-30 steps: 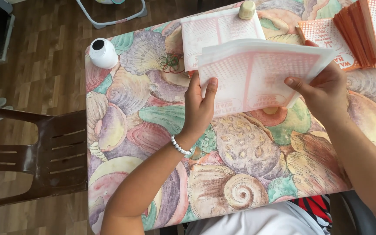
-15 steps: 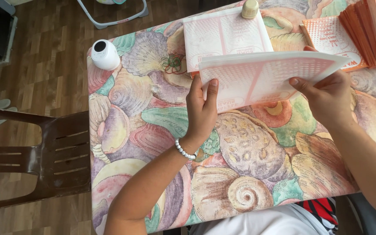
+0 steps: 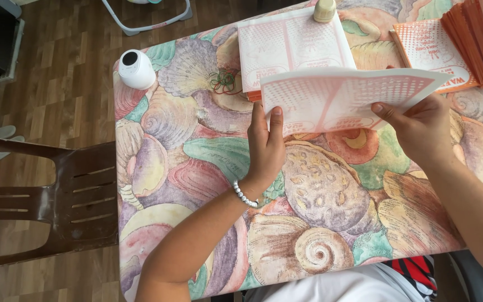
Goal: Folding the top edges of paper bags and organizing them into stacks.
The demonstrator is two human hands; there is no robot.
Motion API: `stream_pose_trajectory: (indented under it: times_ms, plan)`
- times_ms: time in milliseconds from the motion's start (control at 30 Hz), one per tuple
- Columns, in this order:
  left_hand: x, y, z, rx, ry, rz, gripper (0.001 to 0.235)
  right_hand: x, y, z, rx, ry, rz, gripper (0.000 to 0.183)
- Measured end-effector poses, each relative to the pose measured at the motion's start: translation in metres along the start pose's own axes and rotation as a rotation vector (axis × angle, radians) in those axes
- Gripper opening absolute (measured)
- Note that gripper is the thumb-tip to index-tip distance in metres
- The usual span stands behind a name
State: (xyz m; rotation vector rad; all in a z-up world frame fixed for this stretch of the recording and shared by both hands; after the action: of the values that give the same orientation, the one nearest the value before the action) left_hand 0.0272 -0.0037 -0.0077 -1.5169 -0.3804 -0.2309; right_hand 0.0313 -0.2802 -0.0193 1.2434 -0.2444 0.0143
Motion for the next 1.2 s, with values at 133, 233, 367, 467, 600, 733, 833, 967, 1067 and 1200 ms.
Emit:
stream_pose_trajectory:
  times_ms: [133, 233, 367, 467, 600, 733, 833, 967, 1067, 1200]
  plan:
    - [0.0, -0.004, 0.0, -0.007, -0.033, -0.044, 0.023, 0.001, 0.006, -0.003, 0.073, -0.015, 0.004, 0.036]
    - [-0.002, 0.001, -0.002, 0.011, -0.028, -0.045, 0.023, 0.0, 0.008, -0.003, 0.081, -0.006, -0.017, 0.046]
    - [-0.003, 0.006, -0.003, 0.007, -0.04, -0.055, 0.019, 0.0, 0.001, 0.0, -0.073, -0.024, 0.016, 0.016]
    - [-0.005, 0.009, -0.002, 0.042, -0.072, -0.054, 0.019, 0.0, -0.001, -0.002, -0.011, -0.004, -0.008, 0.021]
    - [-0.004, 0.013, -0.003, 0.047, -0.079, -0.049, 0.02, 0.001, -0.009, -0.001, -0.031, 0.004, 0.028, 0.011]
    - [-0.006, 0.011, -0.004, 0.03, -0.08, -0.058, 0.018, 0.001, -0.009, 0.0, -0.059, 0.002, 0.018, 0.012]
    - [-0.006, 0.013, -0.004, 0.032, -0.087, -0.047, 0.019, 0.001, -0.006, -0.001, -0.051, 0.014, -0.004, 0.017]
    - [-0.004, 0.015, -0.006, 0.05, -0.107, -0.063, 0.023, 0.003, 0.015, 0.001, 0.224, 0.04, 0.352, 0.102]
    - [-0.006, 0.007, -0.005, 0.055, -0.084, -0.059, 0.024, -0.01, 0.089, 0.004, -0.46, -0.206, 0.988, 0.08]
    - [-0.006, 0.009, -0.005, 0.063, -0.09, -0.047, 0.027, -0.007, 0.121, -0.013, -0.698, -0.127, 1.347, 0.05]
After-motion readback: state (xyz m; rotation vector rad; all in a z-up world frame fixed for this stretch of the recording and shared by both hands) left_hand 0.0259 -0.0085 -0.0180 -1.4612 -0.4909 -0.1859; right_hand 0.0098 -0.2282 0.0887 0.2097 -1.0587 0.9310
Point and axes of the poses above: each hand's wrist, its own x-axis towards the middle knuckle, its own z-axis out of the back of the hand, y = z × x, the point moved 3 cm from there along x, towards the middle knuckle
